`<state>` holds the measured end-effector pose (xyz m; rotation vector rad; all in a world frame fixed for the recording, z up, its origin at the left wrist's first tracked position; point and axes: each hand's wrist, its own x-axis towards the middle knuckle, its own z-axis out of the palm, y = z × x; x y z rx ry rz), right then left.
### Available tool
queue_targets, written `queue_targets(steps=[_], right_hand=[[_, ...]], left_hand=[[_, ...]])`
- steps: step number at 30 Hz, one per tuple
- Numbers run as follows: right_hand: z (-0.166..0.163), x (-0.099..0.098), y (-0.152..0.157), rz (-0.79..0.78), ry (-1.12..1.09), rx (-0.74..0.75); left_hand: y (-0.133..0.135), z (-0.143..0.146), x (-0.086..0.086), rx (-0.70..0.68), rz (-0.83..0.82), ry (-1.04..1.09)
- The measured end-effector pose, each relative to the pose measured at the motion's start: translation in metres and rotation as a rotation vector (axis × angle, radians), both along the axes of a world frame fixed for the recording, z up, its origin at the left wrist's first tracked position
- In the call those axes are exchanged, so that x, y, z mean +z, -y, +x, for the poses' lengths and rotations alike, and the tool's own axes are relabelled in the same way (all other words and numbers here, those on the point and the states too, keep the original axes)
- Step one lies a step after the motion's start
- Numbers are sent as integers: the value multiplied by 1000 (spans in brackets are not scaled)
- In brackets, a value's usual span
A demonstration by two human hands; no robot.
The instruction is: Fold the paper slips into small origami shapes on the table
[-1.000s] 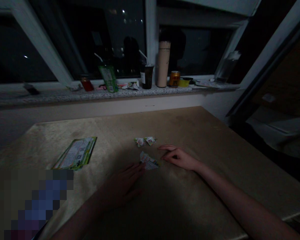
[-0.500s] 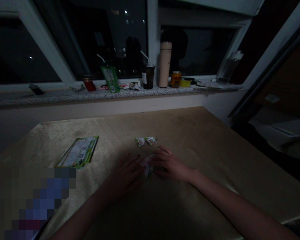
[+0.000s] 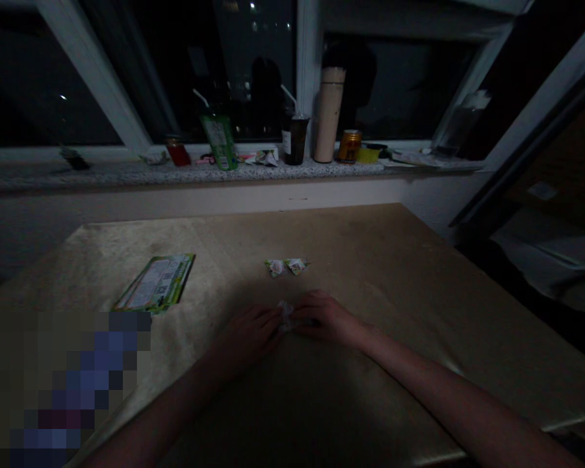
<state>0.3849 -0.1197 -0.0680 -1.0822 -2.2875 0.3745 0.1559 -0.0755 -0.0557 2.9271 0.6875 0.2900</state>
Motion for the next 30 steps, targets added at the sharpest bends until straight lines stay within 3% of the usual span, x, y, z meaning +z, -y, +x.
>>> queue_targets(steps=[6, 15, 22, 30], right_hand=[[-1, 3, 2, 0, 19, -42], [-2, 7, 1, -40, -33, -151], [7, 6, -1, -158, -103, -197], [22, 6, -7, -268, -179, -14]], left_hand=[[-7, 0, -2, -13, 1, 9], [-14, -2, -6, 9, -149, 85], [-15, 1, -4, 21, -220, 130], [-19, 2, -9, 52, -253, 166]])
